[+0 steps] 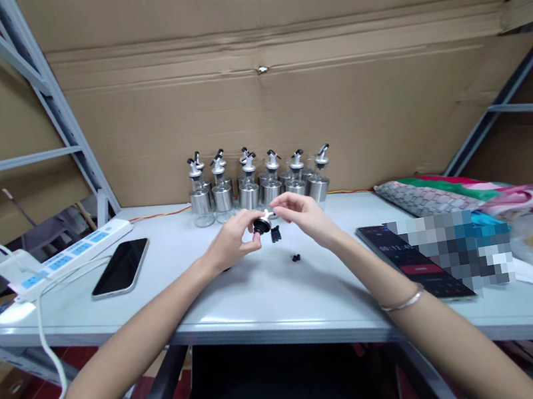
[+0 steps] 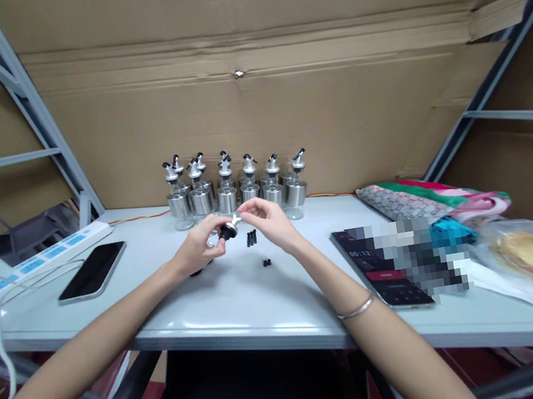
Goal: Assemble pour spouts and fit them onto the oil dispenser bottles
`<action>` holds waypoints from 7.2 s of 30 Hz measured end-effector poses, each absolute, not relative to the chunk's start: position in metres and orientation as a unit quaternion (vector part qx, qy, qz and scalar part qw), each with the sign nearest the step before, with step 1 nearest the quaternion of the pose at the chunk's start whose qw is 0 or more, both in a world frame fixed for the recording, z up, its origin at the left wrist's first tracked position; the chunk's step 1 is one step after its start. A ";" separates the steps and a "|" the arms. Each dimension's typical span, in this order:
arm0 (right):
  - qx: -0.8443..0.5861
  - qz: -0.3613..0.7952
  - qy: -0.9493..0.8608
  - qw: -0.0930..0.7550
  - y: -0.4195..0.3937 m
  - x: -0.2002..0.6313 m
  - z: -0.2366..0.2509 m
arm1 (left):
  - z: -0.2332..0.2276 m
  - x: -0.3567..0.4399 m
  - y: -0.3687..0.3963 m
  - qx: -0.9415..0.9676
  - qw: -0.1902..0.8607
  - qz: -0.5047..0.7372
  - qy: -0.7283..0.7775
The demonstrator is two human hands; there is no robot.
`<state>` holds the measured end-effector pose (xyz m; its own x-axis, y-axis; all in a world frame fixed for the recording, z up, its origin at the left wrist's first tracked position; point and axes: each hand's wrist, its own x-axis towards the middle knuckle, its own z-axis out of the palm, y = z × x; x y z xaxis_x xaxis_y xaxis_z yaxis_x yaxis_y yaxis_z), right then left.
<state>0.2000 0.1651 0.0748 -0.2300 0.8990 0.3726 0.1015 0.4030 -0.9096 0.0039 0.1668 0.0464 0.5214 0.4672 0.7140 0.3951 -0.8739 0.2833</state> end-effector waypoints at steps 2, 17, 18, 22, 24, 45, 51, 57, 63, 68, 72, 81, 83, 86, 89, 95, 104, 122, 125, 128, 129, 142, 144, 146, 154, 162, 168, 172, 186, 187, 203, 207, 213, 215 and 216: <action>-0.358 0.387 -0.710 0.466 0.163 0.199 0.076 | 0.046 0.004 0.167 0.874 0.025 0.405 0.268; -0.329 0.408 -0.753 0.398 0.157 0.194 0.070 | 0.050 0.002 0.162 0.871 0.049 0.397 0.285; -0.325 0.416 -0.751 0.396 0.157 0.194 0.070 | 0.051 0.002 0.162 0.872 0.050 0.396 0.285; -0.307 0.439 -0.748 0.392 0.159 0.194 0.069 | 0.051 0.002 0.161 0.872 0.063 0.396 0.280; -0.309 0.438 -0.747 0.393 0.160 0.194 0.068 | 0.051 0.003 0.161 0.872 0.072 0.397 0.278; -0.375 0.372 -0.754 0.390 0.149 0.189 0.075 | 0.053 0.003 0.160 0.877 0.101 0.315 0.348; -0.372 0.353 -0.772 0.375 0.148 0.189 0.073 | 0.053 0.002 0.161 0.874 0.148 0.328 0.326; -0.342 0.362 -0.781 0.377 0.152 0.188 0.065 | 0.050 0.001 0.162 0.873 0.171 0.336 0.308; -0.336 0.363 -0.778 0.387 0.150 0.186 0.064 | 0.052 0.005 0.158 0.852 0.197 0.359 0.325; -0.339 0.369 -0.768 0.398 0.146 0.183 0.066 | 0.055 0.007 0.155 0.852 0.162 0.375 0.328; -0.341 0.366 -0.766 0.405 0.145 0.182 0.067 | 0.053 0.008 0.156 0.851 0.142 0.381 0.332; -0.343 0.362 -0.771 0.396 0.148 0.184 0.066 | 0.047 0.006 0.161 0.864 0.093 0.369 0.330; -0.336 0.373 -0.774 0.386 0.150 0.186 0.064 | 0.046 0.005 0.162 0.870 0.075 0.360 0.327; -0.321 0.403 -0.770 0.376 0.154 0.188 0.063 | 0.046 0.004 0.163 0.874 0.054 0.354 0.328; -0.332 0.418 -0.757 0.377 0.157 0.191 0.061 | 0.049 0.003 0.162 0.879 0.028 0.348 0.325; -0.312 0.422 -0.748 0.406 0.159 0.194 0.062 | 0.053 0.001 0.159 0.881 0.011 0.373 0.290; -0.300 0.398 -0.749 0.437 0.160 0.197 0.071 | 0.044 0.002 0.166 0.860 0.022 0.467 0.204; -0.511 0.042 -0.853 0.092 0.186 0.222 0.056 | 0.046 0.007 0.166 0.899 -0.009 0.387 0.203; -0.490 0.057 -0.867 0.065 0.189 0.223 0.052 | 0.048 0.006 0.164 0.908 -0.022 0.360 0.212; -0.496 0.056 -0.865 0.055 0.191 0.224 0.052 | 0.049 0.006 0.162 0.908 -0.023 0.348 0.231; -0.503 0.053 -0.861 0.052 0.192 0.225 0.052 | 0.050 0.006 0.161 0.908 -0.017 0.345 0.237; -0.586 0.023 -0.809 0.036 0.198 0.235 0.047 | 0.045 0.007 0.163 0.906 0.026 0.330 0.265; -0.588 0.033 -0.807 0.036 0.196 0.233 0.050 | 0.044 0.007 0.164 0.904 0.027 0.332 0.267; -0.588 0.056 -0.805 0.057 0.192 0.230 0.056 | 0.044 0.007 0.163 0.905 0.024 0.335 0.261; -0.439 0.357 -0.730 0.383 0.171 0.209 0.074 | 0.048 0.007 0.160 0.901 0.044 0.309 0.300; -0.344 0.466 -0.684 0.443 0.162 0.200 0.074 | 0.047 0.007 0.159 0.895 0.085 0.315 0.303; -0.339 0.472 -0.684 0.440 0.163 0.201 0.075 | 0.040 0.007 0.164 0.895 0.075 0.347 0.270; -0.332 0.468 -0.693 0.436 0.162 0.201 0.075 | 0.039 0.007 0.164 0.898 0.076 0.351 0.254; -0.324 0.486 -0.687 0.433 0.160 0.197 0.075 | 0.042 0.006 0.163 0.899 0.061 0.326 0.285; -0.323 0.491 -0.683 0.435 0.160 0.197 0.075 | 0.042 0.006 0.163 0.898 0.054 0.331 0.285; -0.352 0.509 -0.677 0.398 0.158 0.199 0.076 | 0.041 0.005 0.162 0.897 0.031 0.312 0.311; -0.350 0.511 -0.676 0.399 0.157 0.199 0.076 | 0.042 0.005 0.162 0.897 0.031 0.312 0.312; -0.352 0.515 -0.680 0.386 0.152 0.198 0.080 | 0.038 0.005 0.165 0.897 0.014 0.305 0.319; -0.351 0.517 -0.681 0.382 0.152 0.198 0.081 | 0.037 0.005 0.166 0.898 0.018 0.303 0.318; -0.350 0.518 -0.680 0.383 0.152 0.197 0.080 | 0.037 0.005 0.166 0.898 0.024 0.303 0.318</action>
